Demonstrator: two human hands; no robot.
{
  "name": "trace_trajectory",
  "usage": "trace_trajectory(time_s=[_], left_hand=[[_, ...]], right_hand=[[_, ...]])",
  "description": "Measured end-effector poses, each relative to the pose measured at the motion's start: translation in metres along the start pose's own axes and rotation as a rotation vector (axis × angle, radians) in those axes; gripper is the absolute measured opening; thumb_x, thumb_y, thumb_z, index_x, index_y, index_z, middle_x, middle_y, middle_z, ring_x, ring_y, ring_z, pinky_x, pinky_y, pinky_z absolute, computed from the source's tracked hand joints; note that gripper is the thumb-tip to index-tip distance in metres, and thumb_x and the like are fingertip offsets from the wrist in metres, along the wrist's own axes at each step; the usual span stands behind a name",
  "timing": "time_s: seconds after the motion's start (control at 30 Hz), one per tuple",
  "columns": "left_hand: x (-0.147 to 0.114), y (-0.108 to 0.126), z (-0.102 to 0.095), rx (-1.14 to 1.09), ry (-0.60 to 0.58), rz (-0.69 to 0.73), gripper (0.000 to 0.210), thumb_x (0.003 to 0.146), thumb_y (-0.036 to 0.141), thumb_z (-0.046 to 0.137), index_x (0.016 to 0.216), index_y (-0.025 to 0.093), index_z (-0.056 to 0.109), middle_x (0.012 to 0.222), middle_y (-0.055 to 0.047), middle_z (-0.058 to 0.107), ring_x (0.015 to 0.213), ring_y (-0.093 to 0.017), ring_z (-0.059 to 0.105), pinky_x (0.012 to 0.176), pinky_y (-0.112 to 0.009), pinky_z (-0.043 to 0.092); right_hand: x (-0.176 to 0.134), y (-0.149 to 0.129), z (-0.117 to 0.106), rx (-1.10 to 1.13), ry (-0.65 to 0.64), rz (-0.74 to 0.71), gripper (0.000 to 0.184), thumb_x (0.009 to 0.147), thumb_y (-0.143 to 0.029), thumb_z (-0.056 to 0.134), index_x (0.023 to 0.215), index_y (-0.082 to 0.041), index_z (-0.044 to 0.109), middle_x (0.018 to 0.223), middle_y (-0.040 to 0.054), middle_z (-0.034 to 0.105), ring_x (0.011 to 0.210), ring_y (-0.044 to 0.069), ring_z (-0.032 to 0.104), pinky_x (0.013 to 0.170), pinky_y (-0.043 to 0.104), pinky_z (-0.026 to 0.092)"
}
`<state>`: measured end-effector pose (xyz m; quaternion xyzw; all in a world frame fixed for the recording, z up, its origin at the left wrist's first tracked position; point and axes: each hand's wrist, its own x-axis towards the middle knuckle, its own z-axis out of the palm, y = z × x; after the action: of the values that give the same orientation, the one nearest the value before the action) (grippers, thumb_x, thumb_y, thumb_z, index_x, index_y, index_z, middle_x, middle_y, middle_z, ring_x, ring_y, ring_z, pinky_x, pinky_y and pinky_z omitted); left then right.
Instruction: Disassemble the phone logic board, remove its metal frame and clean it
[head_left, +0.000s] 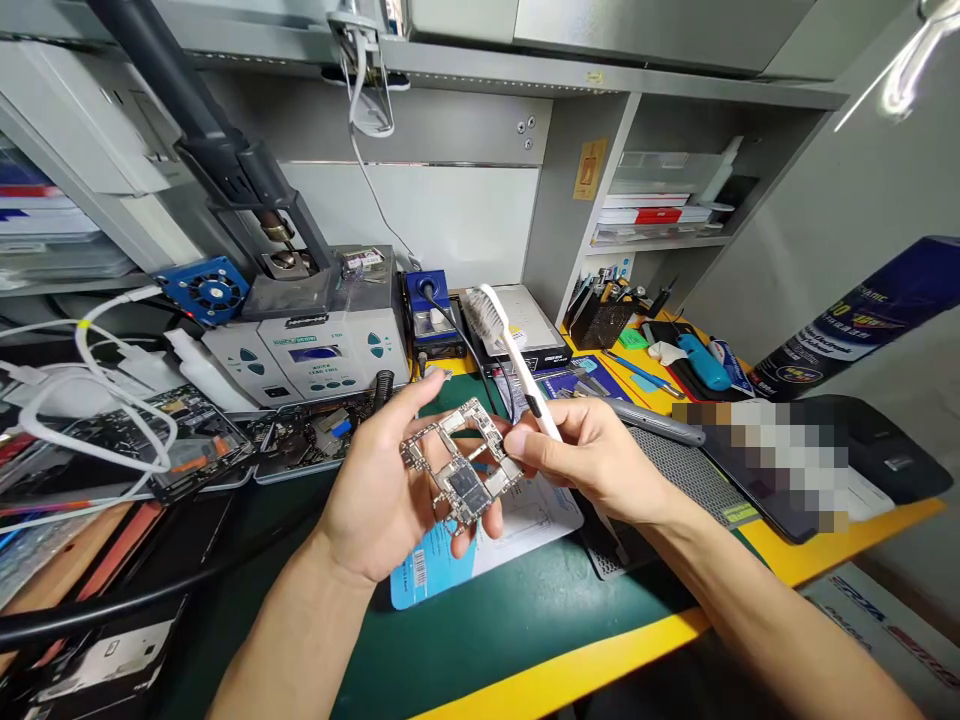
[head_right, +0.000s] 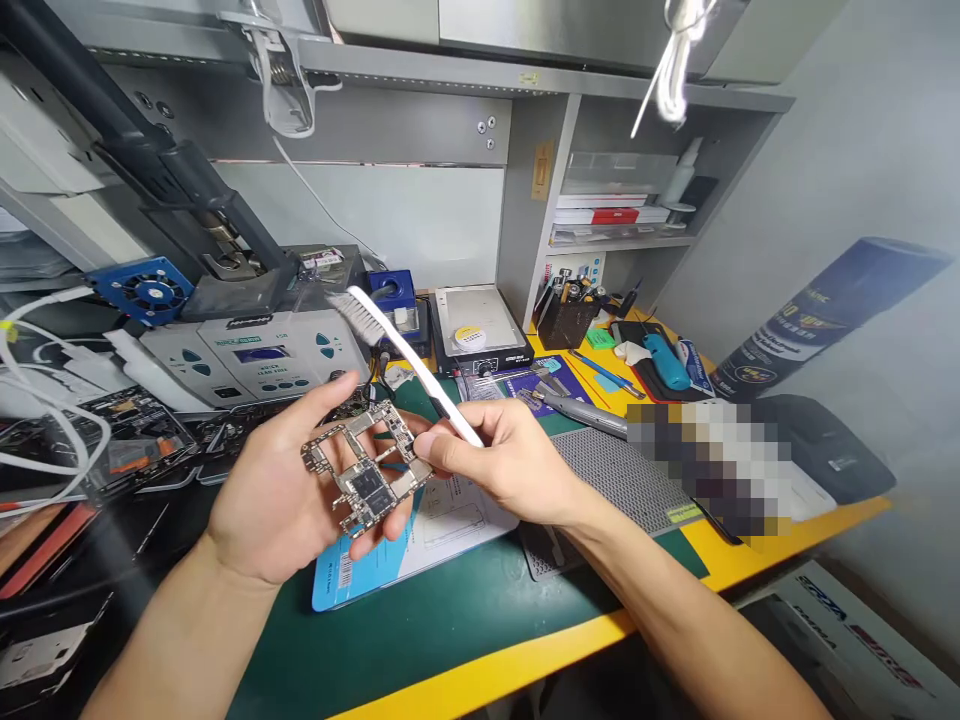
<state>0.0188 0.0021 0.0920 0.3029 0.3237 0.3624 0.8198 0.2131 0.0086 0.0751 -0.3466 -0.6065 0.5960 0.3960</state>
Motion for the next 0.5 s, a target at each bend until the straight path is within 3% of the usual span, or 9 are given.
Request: trace_trajectory(time_s=[0.13, 0.27, 0.4, 0.5], left_hand=[[0.001, -0.002, 0.002, -0.082, 0.143, 0.144, 0.060, 0.094, 0.060, 0.047, 0.094, 0.008, 0.079, 0.084, -0.020, 0.076, 0.066, -0.036, 0.074, 0.043, -0.040, 0.057], [0.006, -0.010, 0.011, -0.227, 0.255, 0.316, 0.056, 0.099, 0.053, 0.044, 0.105, 0.009, 0.078, 0.092, -0.019, 0.078, 0.084, -0.032, 0.076, 0.068, -0.040, 0.064], [0.006, -0.014, 0.021, -0.276, 0.259, 0.414, 0.057, 0.102, 0.048, 0.039, 0.100, 0.008, 0.078, 0.082, -0.016, 0.076, 0.080, -0.026, 0.074, 0.073, -0.034, 0.062], [0.002, -0.010, 0.021, -0.277, 0.284, 0.427, 0.058, 0.102, 0.048, 0.038, 0.094, 0.007, 0.079, 0.074, -0.015, 0.073, 0.075, -0.023, 0.072, 0.072, -0.032, 0.060]], right_hand=[[0.003, 0.007, 0.002, 0.111, 0.109, -0.027, 0.041, 0.087, -0.041, 0.076, 0.062, -0.019, 0.052, 0.050, -0.0095, 0.034, 0.044, 0.004, 0.020, 0.043, 0.023, 0.017], [0.005, 0.014, 0.008, 0.113, 0.191, -0.020, 0.050, 0.084, -0.047, 0.078, 0.059, -0.020, 0.044, 0.050, -0.0089, 0.034, 0.045, 0.005, 0.023, 0.043, 0.024, 0.017], [0.001, 0.020, 0.018, 0.116, 0.195, 0.001, 0.051, 0.086, -0.050, 0.077, 0.061, -0.020, 0.043, 0.051, -0.0085, 0.035, 0.046, 0.005, 0.024, 0.043, 0.024, 0.017], [-0.003, 0.021, 0.020, 0.161, 0.190, -0.014, 0.042, 0.089, -0.052, 0.073, 0.071, -0.018, 0.057, 0.055, -0.0080, 0.036, 0.047, 0.006, 0.027, 0.044, 0.023, 0.019]])
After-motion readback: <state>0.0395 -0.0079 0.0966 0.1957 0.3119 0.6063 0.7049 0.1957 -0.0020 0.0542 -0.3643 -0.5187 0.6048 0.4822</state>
